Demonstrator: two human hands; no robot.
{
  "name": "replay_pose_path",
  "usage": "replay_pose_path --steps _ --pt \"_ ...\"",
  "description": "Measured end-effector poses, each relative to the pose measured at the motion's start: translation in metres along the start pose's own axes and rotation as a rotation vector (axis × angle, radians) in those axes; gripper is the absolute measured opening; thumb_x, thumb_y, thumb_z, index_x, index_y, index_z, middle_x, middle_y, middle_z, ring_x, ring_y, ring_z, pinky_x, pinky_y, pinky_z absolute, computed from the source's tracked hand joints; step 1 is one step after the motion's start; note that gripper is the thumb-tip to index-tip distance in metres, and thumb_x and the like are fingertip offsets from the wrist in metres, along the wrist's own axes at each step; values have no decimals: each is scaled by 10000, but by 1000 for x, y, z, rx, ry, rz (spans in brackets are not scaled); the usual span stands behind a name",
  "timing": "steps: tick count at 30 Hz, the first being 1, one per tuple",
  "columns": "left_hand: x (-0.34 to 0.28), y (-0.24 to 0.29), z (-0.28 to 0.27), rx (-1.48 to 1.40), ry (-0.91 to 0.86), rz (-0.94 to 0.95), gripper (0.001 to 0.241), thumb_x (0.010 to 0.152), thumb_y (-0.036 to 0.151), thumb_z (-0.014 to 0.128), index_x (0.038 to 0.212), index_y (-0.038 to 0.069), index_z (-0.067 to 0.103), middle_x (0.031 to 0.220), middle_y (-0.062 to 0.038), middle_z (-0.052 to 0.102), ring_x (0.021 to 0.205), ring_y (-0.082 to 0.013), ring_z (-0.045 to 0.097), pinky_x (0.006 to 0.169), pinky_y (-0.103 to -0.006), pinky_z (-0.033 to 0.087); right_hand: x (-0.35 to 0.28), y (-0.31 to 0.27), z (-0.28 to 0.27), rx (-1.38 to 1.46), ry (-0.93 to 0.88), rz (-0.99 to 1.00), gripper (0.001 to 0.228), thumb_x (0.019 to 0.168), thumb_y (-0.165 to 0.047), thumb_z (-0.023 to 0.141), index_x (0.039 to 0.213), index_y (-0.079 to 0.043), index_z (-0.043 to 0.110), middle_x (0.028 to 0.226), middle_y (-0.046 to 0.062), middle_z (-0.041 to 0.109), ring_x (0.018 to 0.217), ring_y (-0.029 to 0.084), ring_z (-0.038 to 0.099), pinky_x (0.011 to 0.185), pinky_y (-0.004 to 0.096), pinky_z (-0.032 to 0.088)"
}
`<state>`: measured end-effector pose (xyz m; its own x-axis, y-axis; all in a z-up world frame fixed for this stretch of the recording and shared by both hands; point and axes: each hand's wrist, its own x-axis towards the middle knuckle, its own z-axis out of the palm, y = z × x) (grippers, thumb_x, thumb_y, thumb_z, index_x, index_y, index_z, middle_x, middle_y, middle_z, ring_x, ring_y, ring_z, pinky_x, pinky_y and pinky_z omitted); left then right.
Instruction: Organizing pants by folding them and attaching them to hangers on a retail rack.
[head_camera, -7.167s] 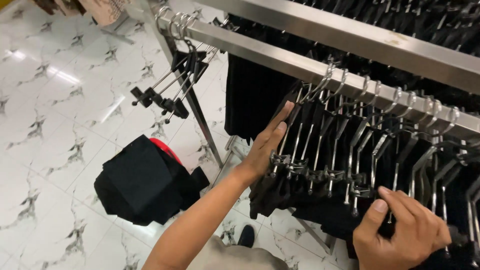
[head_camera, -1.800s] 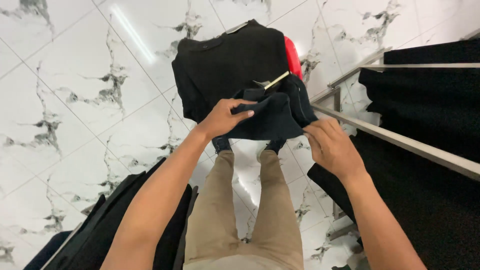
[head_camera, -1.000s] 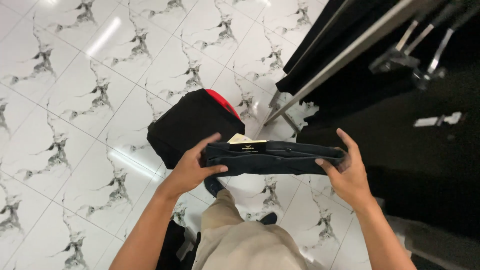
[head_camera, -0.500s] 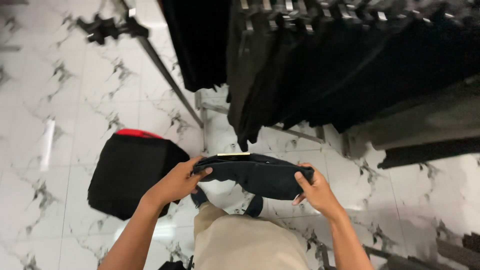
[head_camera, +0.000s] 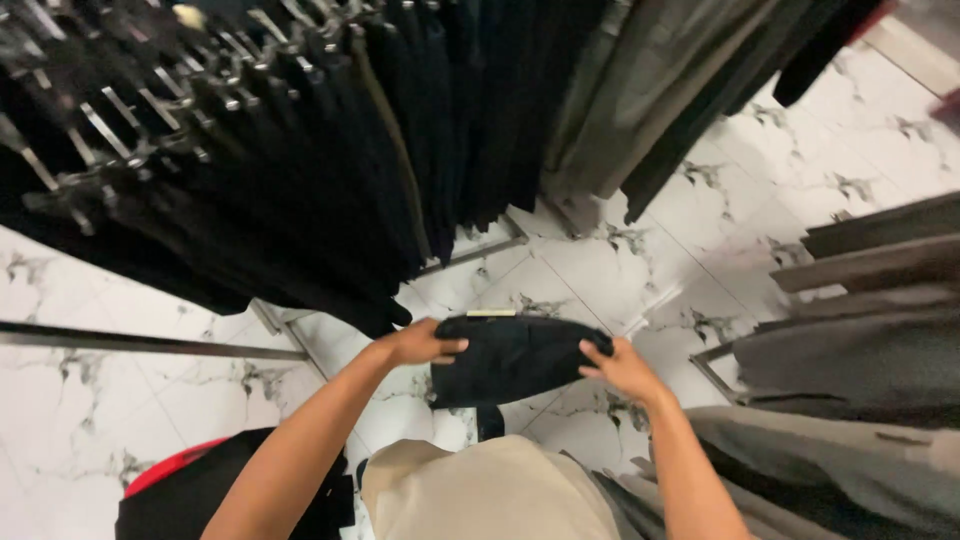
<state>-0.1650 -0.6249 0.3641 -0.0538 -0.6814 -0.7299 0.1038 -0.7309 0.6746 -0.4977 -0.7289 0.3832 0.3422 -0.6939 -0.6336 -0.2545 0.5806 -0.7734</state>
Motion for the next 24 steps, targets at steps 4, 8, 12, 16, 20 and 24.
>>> replay_pose_path --steps 4,8,12,16,20,24 --pt "68 93 18 631 145 615 225 846 228 790 959 36 754 865 -192 760 915 -382 719 804 -489 546 30 -36 -67 -290 323 -408 285 1007 -242 737 895 20 755 731 177 672 743 255 664 637 415 532" --pt "-27 206 77 564 216 1275 509 818 -78 739 1297 82 673 1240 -171 718 1202 -363 649 1028 -465 534 -50 -105 -91 -550 671 -1058 133 1055 -131 824 1040 -12 769 934 181 744 1038 317 744 776 317 546" --pt "-40 188 98 582 167 1561 956 637 -288 741 1489 93 538 1491 -126 572 1389 -322 550 1217 -419 397 -79 -74 -69 -745 794 -1455 324 1047 -193 630 1174 90 725 1286 283 717 1260 449 656 992 468 560" --pt "52 63 90 977 -77 661 506 818 -12 675 1319 36 627 1178 -256 713 1136 -469 651 1027 -537 508 -20 68 -69 -915 316 -133 425 855 -105 675 1252 44 696 1160 287 733 1138 444 685 923 513 596" --pt "95 -52 79 1087 -269 215 429 948 374 675 1146 -6 680 1074 -298 727 1129 -455 671 983 -529 522 -40 136 -70 -421 169 148 433 951 -277 690 1066 136 753 931 308 766 931 379 756 716 478 551" --pt "106 -72 95 895 -254 79 371 957 462 698 1061 108 726 905 -137 778 951 -266 758 872 -387 583 -71 133 -61 -108 231 305 530 1006 -288 641 1276 168 641 1238 363 653 1090 421 689 862 501 590"
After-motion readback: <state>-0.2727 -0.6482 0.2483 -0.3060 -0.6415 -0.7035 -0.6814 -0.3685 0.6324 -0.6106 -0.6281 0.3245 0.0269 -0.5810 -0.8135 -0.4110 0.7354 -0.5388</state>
